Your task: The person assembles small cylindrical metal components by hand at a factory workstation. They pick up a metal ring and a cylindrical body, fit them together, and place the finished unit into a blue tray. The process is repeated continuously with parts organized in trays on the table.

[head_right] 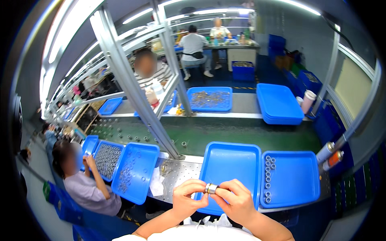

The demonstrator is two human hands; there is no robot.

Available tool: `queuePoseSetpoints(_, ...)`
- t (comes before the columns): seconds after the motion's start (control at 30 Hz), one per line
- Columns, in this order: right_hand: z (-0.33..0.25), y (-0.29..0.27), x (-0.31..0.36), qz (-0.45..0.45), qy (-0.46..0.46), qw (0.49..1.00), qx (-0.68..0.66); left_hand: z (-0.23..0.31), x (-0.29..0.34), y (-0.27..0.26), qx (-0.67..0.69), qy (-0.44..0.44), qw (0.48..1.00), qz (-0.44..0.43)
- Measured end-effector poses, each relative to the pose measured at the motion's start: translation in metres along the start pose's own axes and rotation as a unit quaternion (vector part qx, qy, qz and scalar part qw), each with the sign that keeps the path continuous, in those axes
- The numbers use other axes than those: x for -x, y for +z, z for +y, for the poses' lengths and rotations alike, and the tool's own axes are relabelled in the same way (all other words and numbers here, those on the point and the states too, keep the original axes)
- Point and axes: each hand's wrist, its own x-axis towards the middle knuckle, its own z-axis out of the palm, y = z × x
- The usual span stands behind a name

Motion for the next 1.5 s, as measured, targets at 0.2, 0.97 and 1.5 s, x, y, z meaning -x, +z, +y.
queuePoseSetpoints(0.2,-0.014,0.017,-0.026,-0.035,-0.066,0.990,-0.120,0.027,0.016,-0.026,-0.062,-0.055,0.990,0.110)
queuePoseSetpoints(0.97,-0.094,0.064,-0.034,0.038,-0.042,0.998,-0.041,0.027,0.006,-0.115,0.007,0.068,0.997,0.019)
queuePoseSetpoints(1.5,-0.023,0.066,-0.055,-0.053,-0.065,0.992,-0.098,-0.004,-0.008,-0.088,-0.043,-0.024,0.998,0.044)
